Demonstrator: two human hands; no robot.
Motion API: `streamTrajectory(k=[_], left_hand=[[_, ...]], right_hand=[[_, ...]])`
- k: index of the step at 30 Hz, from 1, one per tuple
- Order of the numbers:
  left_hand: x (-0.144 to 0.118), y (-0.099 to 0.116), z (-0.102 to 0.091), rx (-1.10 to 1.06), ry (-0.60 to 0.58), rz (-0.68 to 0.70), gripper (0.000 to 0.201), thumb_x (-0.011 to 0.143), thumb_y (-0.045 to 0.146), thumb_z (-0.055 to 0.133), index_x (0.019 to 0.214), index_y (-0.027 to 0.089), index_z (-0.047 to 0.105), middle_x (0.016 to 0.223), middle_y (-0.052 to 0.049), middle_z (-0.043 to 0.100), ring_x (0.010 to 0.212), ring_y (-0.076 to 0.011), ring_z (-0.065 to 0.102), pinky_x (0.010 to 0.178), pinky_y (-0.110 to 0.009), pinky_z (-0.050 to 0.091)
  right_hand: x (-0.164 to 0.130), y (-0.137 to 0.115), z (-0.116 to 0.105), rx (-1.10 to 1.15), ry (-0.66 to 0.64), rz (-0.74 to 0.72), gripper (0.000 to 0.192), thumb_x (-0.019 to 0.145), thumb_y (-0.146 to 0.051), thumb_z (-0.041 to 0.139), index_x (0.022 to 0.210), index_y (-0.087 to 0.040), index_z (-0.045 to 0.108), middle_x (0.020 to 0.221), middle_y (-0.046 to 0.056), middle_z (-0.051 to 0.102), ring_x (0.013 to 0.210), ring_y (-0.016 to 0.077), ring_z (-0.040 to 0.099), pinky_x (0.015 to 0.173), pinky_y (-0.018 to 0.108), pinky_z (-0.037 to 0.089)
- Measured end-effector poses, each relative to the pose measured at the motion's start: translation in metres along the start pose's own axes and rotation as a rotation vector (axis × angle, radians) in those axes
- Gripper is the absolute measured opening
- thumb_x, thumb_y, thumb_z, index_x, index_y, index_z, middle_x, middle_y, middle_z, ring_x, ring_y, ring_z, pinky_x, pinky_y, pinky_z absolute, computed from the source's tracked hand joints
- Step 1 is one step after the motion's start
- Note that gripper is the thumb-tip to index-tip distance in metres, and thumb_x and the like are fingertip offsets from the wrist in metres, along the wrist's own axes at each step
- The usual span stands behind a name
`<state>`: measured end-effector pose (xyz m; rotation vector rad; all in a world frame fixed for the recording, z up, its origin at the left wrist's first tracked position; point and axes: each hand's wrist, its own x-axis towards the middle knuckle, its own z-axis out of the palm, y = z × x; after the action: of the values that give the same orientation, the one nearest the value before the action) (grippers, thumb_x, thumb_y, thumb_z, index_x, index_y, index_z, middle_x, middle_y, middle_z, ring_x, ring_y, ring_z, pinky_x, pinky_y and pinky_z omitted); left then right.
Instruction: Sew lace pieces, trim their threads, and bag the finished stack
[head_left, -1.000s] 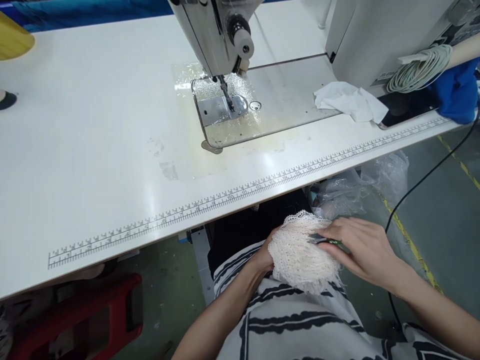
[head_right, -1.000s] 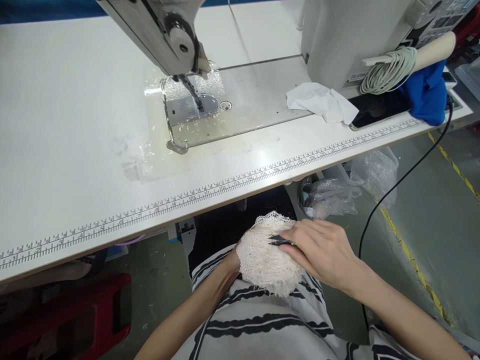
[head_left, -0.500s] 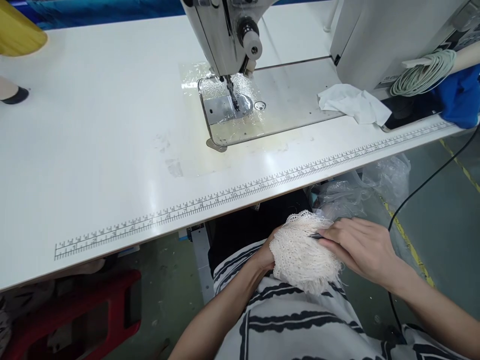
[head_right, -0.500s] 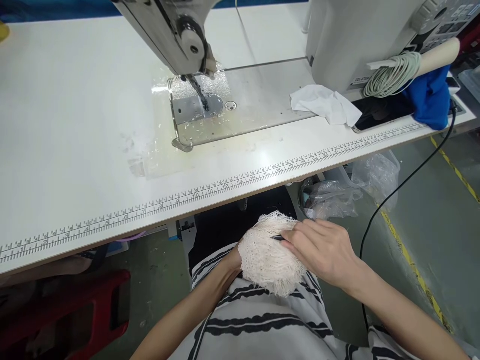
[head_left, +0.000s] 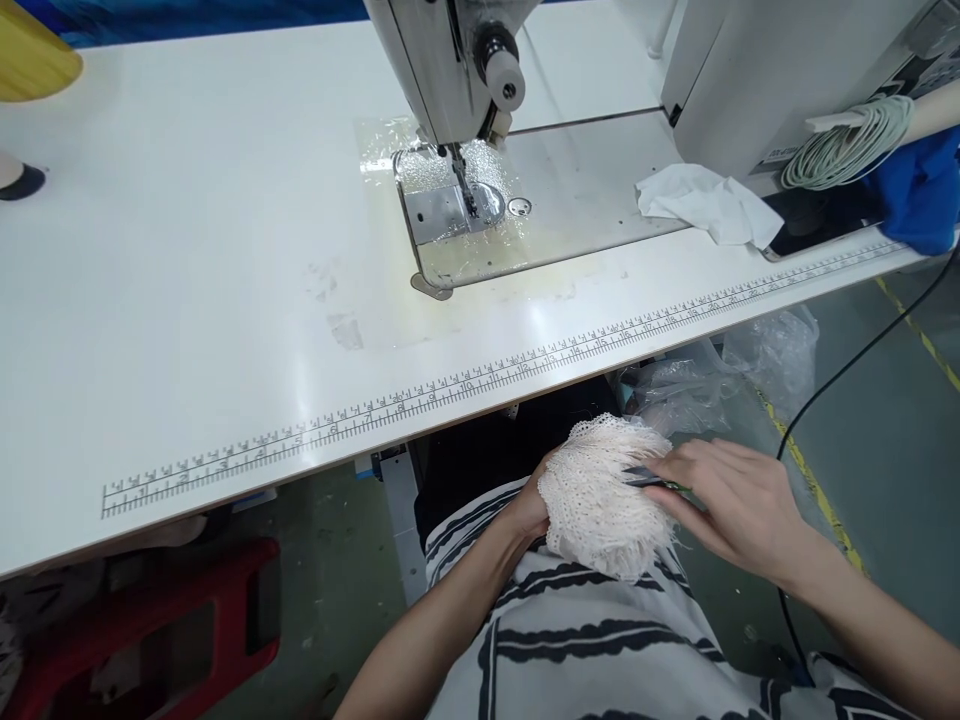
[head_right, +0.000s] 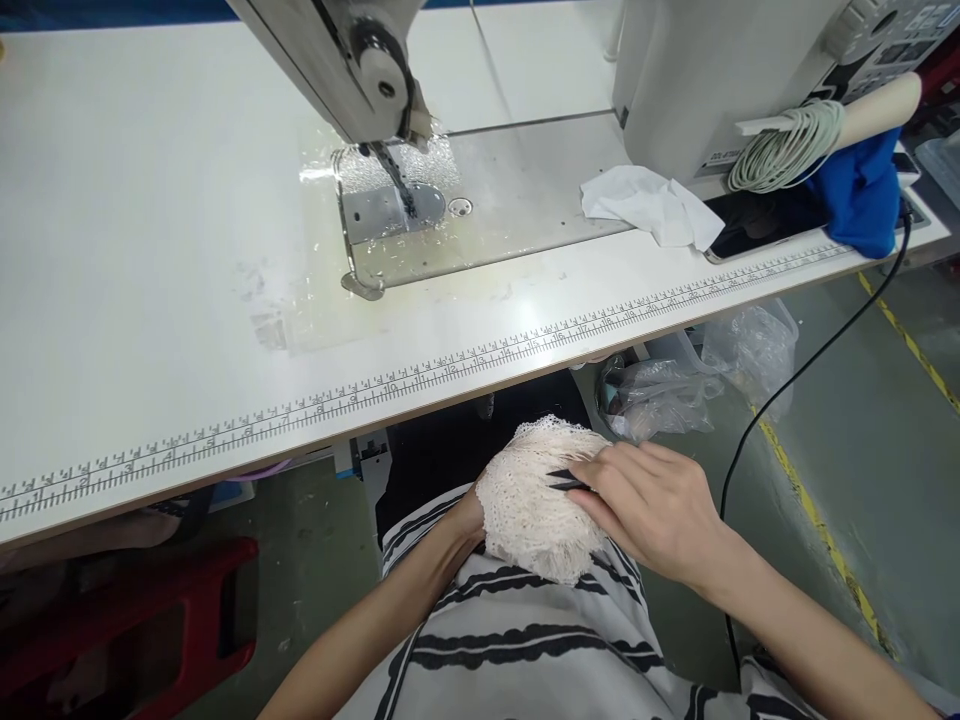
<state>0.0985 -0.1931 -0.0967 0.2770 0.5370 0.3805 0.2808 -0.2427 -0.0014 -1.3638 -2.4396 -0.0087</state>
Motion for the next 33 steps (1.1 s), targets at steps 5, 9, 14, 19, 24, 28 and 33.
streamTrajectory(k=[5, 9, 14, 19, 24, 28, 33], left_hand=[[-0.003, 0.002, -0.001, -0.024, -0.078, -0.035, 0.035, 0.087, 0.028, 0.059, 0.118, 0.016, 0.068, 0.128, -0.009, 0.065, 0.129, -0.0316, 0.051, 0.109, -0.043, 0.039], [-0.003, 0.001, -0.001, -0.037, -0.057, -0.046, 0.038, 0.085, 0.028, 0.063, 0.12, 0.012, 0.067, 0.125, -0.013, 0.066, 0.128, -0.0336, 0.052, 0.109, -0.044, 0.04], [-0.005, 0.0, 0.002, -0.037, 0.013, -0.029, 0.035, 0.084, 0.027, 0.065, 0.115, 0.01, 0.069, 0.122, -0.014, 0.068, 0.124, -0.0339, 0.055, 0.109, -0.045, 0.04], [-0.006, 0.001, 0.007, -0.058, 0.027, -0.026, 0.036, 0.085, 0.027, 0.062, 0.116, 0.009, 0.068, 0.122, -0.016, 0.067, 0.125, -0.0354, 0.054, 0.108, -0.048, 0.04], [-0.008, 0.003, 0.009, -0.051, 0.05, 0.013, 0.028, 0.084, 0.022, 0.063, 0.109, 0.011, 0.072, 0.115, -0.012, 0.071, 0.119, -0.0312, 0.059, 0.107, -0.044, 0.041], [-0.009, 0.004, 0.01, -0.047, 0.063, 0.021, 0.028, 0.082, 0.022, 0.067, 0.107, 0.012, 0.073, 0.112, -0.011, 0.072, 0.117, -0.0313, 0.06, 0.107, -0.045, 0.041], [-0.009, 0.003, 0.009, -0.056, 0.052, 0.042, 0.023, 0.081, 0.024, 0.068, 0.101, 0.014, 0.075, 0.106, -0.009, 0.074, 0.11, -0.0305, 0.064, 0.105, -0.046, 0.042]], right_hand=[[0.006, -0.003, 0.005, -0.046, 0.023, -0.05, 0.009, 0.091, -0.019, 0.063, 0.094, -0.014, 0.057, 0.074, 0.003, 0.067, 0.065, 0.0121, 0.061, 0.056, 0.026, 0.04], [0.009, -0.003, 0.004, -0.063, 0.039, -0.056, 0.006, 0.091, -0.017, 0.062, 0.091, -0.015, 0.057, 0.07, 0.001, 0.066, 0.06, 0.0108, 0.059, 0.054, 0.025, 0.038], [0.007, -0.001, -0.001, -0.075, 0.077, -0.036, 0.007, 0.089, -0.014, 0.064, 0.088, -0.014, 0.058, 0.068, 0.001, 0.066, 0.058, 0.0111, 0.059, 0.054, 0.025, 0.039], [0.002, 0.004, -0.006, -0.067, 0.021, 0.014, 0.005, 0.092, -0.019, 0.06, 0.089, -0.015, 0.06, 0.073, 0.002, 0.067, 0.061, 0.0127, 0.061, 0.054, 0.026, 0.04], [0.001, 0.005, -0.001, -0.085, -0.018, 0.016, 0.007, 0.093, -0.02, 0.06, 0.091, -0.014, 0.061, 0.074, 0.003, 0.067, 0.062, 0.0133, 0.062, 0.056, 0.027, 0.04], [0.002, 0.005, 0.002, -0.094, -0.025, 0.02, 0.007, 0.093, -0.021, 0.06, 0.091, -0.014, 0.06, 0.076, 0.003, 0.068, 0.062, 0.0132, 0.062, 0.057, 0.027, 0.04], [0.002, 0.005, 0.002, -0.103, -0.019, 0.013, 0.007, 0.093, -0.021, 0.061, 0.092, -0.014, 0.06, 0.075, 0.003, 0.068, 0.062, 0.0131, 0.062, 0.056, 0.027, 0.04]])
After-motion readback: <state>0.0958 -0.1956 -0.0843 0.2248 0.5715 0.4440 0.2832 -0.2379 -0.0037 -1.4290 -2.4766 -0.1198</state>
